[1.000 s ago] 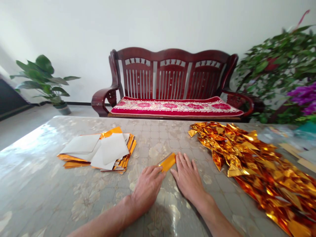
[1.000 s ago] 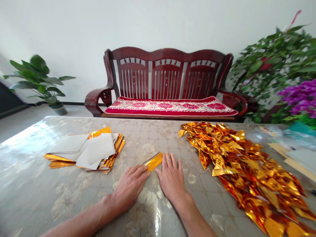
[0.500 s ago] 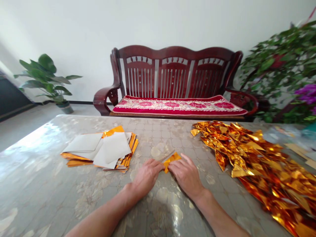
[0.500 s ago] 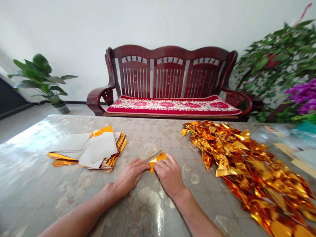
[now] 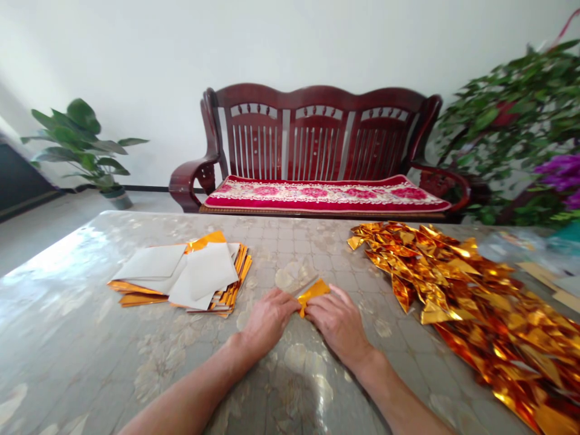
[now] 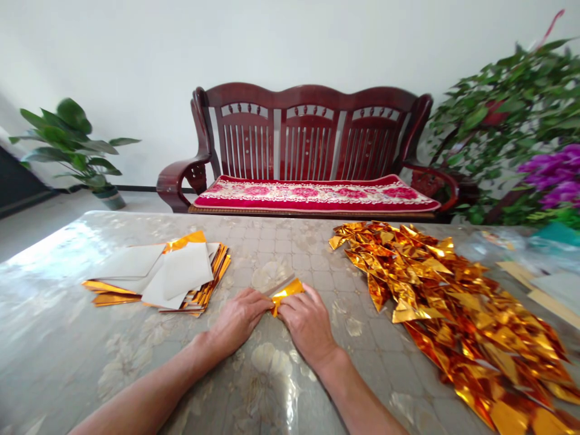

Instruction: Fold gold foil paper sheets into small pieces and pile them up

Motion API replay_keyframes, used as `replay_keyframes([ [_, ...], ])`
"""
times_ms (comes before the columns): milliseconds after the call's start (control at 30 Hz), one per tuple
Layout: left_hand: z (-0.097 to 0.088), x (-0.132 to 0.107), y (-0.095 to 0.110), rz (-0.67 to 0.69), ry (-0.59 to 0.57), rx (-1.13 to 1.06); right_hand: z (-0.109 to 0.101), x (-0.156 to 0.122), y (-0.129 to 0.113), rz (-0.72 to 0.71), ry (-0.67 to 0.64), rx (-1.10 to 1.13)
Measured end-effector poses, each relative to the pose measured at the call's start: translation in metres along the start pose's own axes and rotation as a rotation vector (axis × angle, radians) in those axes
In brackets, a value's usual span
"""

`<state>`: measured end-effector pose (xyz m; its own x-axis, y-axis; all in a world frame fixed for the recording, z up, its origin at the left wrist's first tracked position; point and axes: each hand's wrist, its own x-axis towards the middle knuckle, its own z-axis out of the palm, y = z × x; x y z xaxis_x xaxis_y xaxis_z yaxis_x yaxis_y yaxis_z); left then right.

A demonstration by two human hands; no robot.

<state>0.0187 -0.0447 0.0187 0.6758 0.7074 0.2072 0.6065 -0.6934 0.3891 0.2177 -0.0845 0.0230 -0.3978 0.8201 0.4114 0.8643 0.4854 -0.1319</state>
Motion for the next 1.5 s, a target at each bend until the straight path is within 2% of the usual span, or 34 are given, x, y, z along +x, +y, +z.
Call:
replay_keyframes([
  [100, 0.001, 0.0, -0.002, 0.0, -0.002, -0.02, 0.004, 0.003, -0.001, -0.01, -0.011, -0.051],
  [267, 0.0, 0.002, -0.003, 0.001, -0.011, 0.003, 0.014, 0.004, -0.001, -0.03, 0.04, -0.111],
  [500, 0.002, 0.002, -0.005, -0.006, 0.005, 0.027, 0.008, 0.002, -0.007, 0.05, 0.0, -0.024],
  [767, -0.002, 0.003, -0.004, 0.005, -0.011, 0.041, 0.015, 0.004, -0.011, 0.039, 0.03, -0.147],
  [967, 0.003, 0.006, -0.004, -0.019, 0.023, 0.078, 0.014, 0.007, -0.011, 0.041, 0.077, -0.086],
  [1167, 0.012, 0.007, -0.005, -0.034, 0.075, 0.118, 0.004, 0.004, -0.013, 0.127, 0.009, 0.076],
  [1333, 0.014, 0.005, -0.005, -0.043, 0.095, 0.089, 0.005, 0.005, -0.006, 0.122, -0.063, 0.046],
  [1500, 0.012, 0.003, -0.011, -0.083, 0.122, -0.018, 0.01, 0.008, 0.0, 0.135, -0.043, 0.071],
])
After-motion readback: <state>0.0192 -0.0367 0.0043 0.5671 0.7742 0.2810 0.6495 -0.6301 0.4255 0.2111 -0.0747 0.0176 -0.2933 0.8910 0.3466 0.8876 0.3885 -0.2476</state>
